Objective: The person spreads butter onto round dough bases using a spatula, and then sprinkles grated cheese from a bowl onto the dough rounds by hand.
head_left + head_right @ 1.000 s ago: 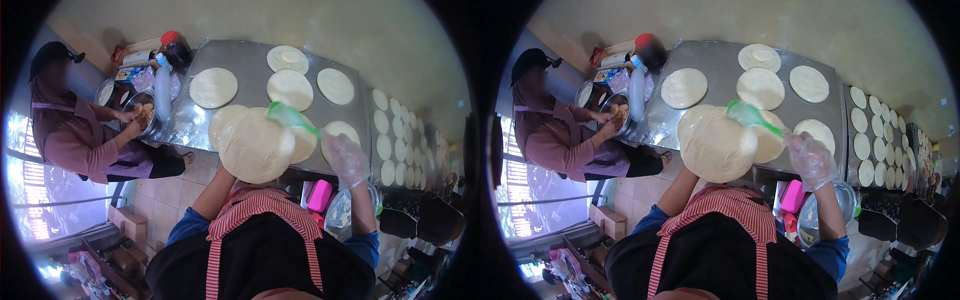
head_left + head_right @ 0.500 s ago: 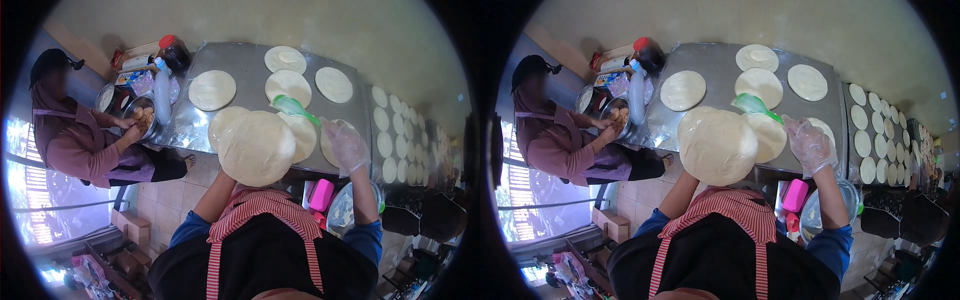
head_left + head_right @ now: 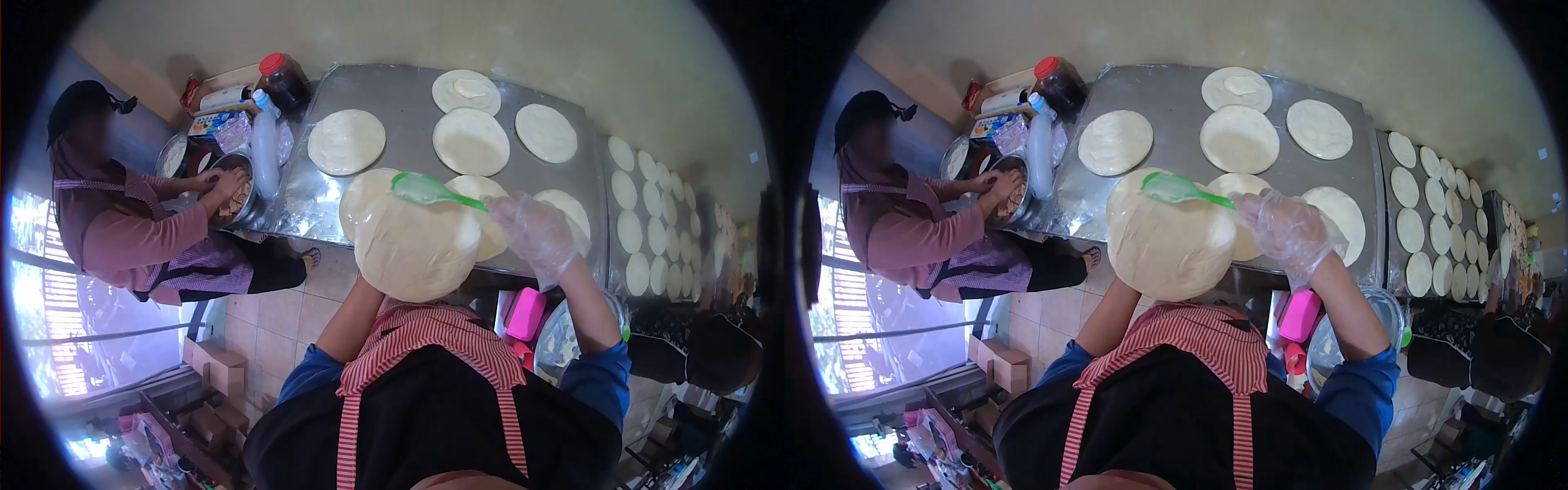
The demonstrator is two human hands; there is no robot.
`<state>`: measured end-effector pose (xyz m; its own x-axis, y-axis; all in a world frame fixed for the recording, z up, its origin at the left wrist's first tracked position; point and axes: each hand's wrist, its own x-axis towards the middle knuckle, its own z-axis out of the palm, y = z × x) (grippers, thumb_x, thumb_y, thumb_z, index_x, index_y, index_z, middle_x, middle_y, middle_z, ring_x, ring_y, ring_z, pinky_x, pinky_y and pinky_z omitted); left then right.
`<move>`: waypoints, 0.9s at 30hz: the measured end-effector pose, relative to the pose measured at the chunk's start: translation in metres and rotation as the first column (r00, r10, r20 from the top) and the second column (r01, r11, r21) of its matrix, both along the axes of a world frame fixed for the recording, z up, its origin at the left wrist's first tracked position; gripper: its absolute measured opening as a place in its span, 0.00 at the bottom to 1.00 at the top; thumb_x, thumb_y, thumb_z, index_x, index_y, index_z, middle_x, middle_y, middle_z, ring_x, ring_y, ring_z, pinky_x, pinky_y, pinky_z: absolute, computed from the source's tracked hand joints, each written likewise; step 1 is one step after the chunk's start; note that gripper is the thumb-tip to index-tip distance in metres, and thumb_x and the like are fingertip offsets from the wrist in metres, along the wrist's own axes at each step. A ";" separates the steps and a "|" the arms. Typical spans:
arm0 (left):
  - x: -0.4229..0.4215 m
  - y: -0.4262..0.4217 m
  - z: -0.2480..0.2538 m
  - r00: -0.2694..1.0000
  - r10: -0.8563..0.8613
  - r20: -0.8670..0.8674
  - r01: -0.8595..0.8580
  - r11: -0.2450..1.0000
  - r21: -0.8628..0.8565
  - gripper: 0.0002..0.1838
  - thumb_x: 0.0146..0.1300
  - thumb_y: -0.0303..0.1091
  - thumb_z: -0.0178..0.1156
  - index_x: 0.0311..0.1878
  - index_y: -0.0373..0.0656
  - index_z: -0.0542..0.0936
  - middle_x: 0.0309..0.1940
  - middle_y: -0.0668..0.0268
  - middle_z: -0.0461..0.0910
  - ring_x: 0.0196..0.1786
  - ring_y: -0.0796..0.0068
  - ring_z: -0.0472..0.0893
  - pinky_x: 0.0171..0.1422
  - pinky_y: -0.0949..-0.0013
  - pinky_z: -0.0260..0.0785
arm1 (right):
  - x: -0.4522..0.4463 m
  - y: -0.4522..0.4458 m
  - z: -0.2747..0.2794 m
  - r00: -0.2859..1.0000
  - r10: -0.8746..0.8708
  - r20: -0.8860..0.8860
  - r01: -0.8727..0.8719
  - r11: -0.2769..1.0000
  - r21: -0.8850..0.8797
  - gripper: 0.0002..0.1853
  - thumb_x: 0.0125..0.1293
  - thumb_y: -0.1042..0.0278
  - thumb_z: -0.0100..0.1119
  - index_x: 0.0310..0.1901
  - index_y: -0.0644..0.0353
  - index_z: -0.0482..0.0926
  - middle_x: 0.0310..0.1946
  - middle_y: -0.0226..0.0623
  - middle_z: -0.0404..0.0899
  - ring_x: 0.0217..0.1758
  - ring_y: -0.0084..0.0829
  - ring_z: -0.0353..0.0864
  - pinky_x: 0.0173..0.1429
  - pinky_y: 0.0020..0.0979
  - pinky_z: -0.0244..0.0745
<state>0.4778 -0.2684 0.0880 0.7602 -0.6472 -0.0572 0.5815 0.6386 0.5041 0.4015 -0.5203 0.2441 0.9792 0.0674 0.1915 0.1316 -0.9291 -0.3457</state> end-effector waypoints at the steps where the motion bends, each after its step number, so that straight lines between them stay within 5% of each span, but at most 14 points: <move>1: -0.003 0.000 0.012 1.000 0.011 0.027 -0.012 0.999 0.047 0.30 0.69 0.50 0.43 0.69 0.46 0.55 0.66 0.59 0.61 0.65 0.63 0.66 0.66 0.58 0.64 | 0.001 -0.002 -0.004 0.997 -0.017 -0.069 0.016 1.000 -0.010 0.11 0.64 0.59 0.48 0.46 0.43 0.76 0.32 0.43 0.77 0.32 0.46 0.80 0.33 0.44 0.75; 5: -0.001 0.001 0.022 0.994 0.079 0.070 -0.083 0.995 0.060 0.30 0.69 0.50 0.43 0.69 0.46 0.55 0.66 0.59 0.61 0.65 0.62 0.66 0.66 0.57 0.64 | 0.001 -0.027 -0.022 0.989 -0.125 -0.078 0.093 0.940 -0.329 0.11 0.63 0.58 0.50 0.45 0.42 0.77 0.32 0.42 0.77 0.32 0.46 0.79 0.35 0.43 0.75; 7: 0.002 0.007 0.013 0.999 0.047 -0.025 -0.047 0.999 -0.002 0.30 0.69 0.51 0.43 0.69 0.47 0.56 0.66 0.59 0.62 0.65 0.61 0.66 0.65 0.57 0.65 | -0.015 -0.012 -0.027 0.981 -0.135 0.141 0.131 0.991 0.039 0.11 0.63 0.58 0.51 0.46 0.43 0.78 0.30 0.40 0.77 0.31 0.46 0.79 0.34 0.42 0.75; 10: 0.006 0.009 0.004 0.997 0.074 -0.031 -0.074 0.997 -0.009 0.30 0.69 0.51 0.42 0.69 0.47 0.56 0.66 0.59 0.62 0.65 0.62 0.66 0.65 0.57 0.65 | -0.032 0.011 -0.030 0.988 -0.157 -0.004 0.157 0.987 -0.032 0.11 0.63 0.59 0.53 0.45 0.46 0.79 0.31 0.40 0.77 0.31 0.45 0.80 0.34 0.41 0.75; 13: 0.004 0.010 -0.003 0.992 0.120 -0.050 -0.121 0.992 -0.023 0.29 0.69 0.51 0.42 0.69 0.47 0.56 0.65 0.59 0.62 0.65 0.63 0.66 0.64 0.57 0.66 | -0.034 -0.013 -0.069 0.966 -0.190 0.176 0.169 0.978 0.125 0.10 0.62 0.60 0.55 0.44 0.48 0.80 0.31 0.40 0.77 0.31 0.45 0.79 0.34 0.42 0.74; 17: 0.000 0.014 -0.015 0.981 0.179 -0.078 -0.182 0.983 -0.032 0.29 0.69 0.51 0.42 0.68 0.47 0.57 0.65 0.60 0.62 0.65 0.63 0.66 0.64 0.57 0.66 | -0.053 -0.011 -0.062 0.948 -0.313 0.063 0.304 0.945 0.122 0.10 0.62 0.60 0.55 0.43 0.49 0.80 0.30 0.41 0.77 0.30 0.45 0.79 0.34 0.43 0.74; 19: -0.001 0.016 -0.021 0.974 0.209 -0.089 -0.213 0.977 -0.036 0.29 0.69 0.51 0.41 0.68 0.47 0.57 0.65 0.60 0.62 0.65 0.64 0.66 0.64 0.58 0.66 | -0.064 0.015 -0.053 0.962 -0.270 0.028 0.240 0.896 0.372 0.10 0.62 0.62 0.55 0.44 0.49 0.80 0.27 0.42 0.75 0.28 0.46 0.77 0.32 0.43 0.73; 20: 0.000 0.016 -0.024 0.971 0.221 -0.093 -0.226 0.973 -0.037 0.29 0.69 0.51 0.41 0.68 0.47 0.57 0.65 0.61 0.62 0.64 0.64 0.66 0.64 0.58 0.67 | -0.069 0.021 -0.071 0.964 -0.174 0.203 0.124 0.963 0.238 0.10 0.61 0.65 0.55 0.45 0.49 0.79 0.27 0.44 0.75 0.27 0.45 0.77 0.30 0.44 0.72; 25: 0.003 0.032 -0.057 0.975 0.219 -0.034 -0.220 0.975 -0.017 0.30 0.69 0.54 0.41 0.68 0.49 0.58 0.66 0.61 0.62 0.65 0.60 0.66 0.65 0.56 0.65 | -0.058 0.026 -0.120 0.955 -0.180 0.235 0.154 0.980 0.128 0.09 0.62 0.67 0.55 0.43 0.53 0.78 0.25 0.43 0.74 0.25 0.46 0.76 0.28 0.43 0.71; 27: -0.003 0.038 -0.057 0.974 0.223 -0.027 -0.223 0.975 -0.008 0.30 0.69 0.54 0.41 0.68 0.49 0.58 0.66 0.61 0.62 0.65 0.60 0.66 0.65 0.56 0.65 | -0.049 0.016 -0.135 0.911 -0.349 0.222 0.247 0.889 0.385 0.08 0.62 0.67 0.55 0.43 0.54 0.78 0.25 0.43 0.75 0.26 0.45 0.77 0.27 0.43 0.70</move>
<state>0.4752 -0.2306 0.0312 0.8839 -0.4620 -0.0730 0.4365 0.7589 0.4832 0.3529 -0.5043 0.1095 0.8447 -0.3380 0.4151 0.0055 -0.7700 -0.6381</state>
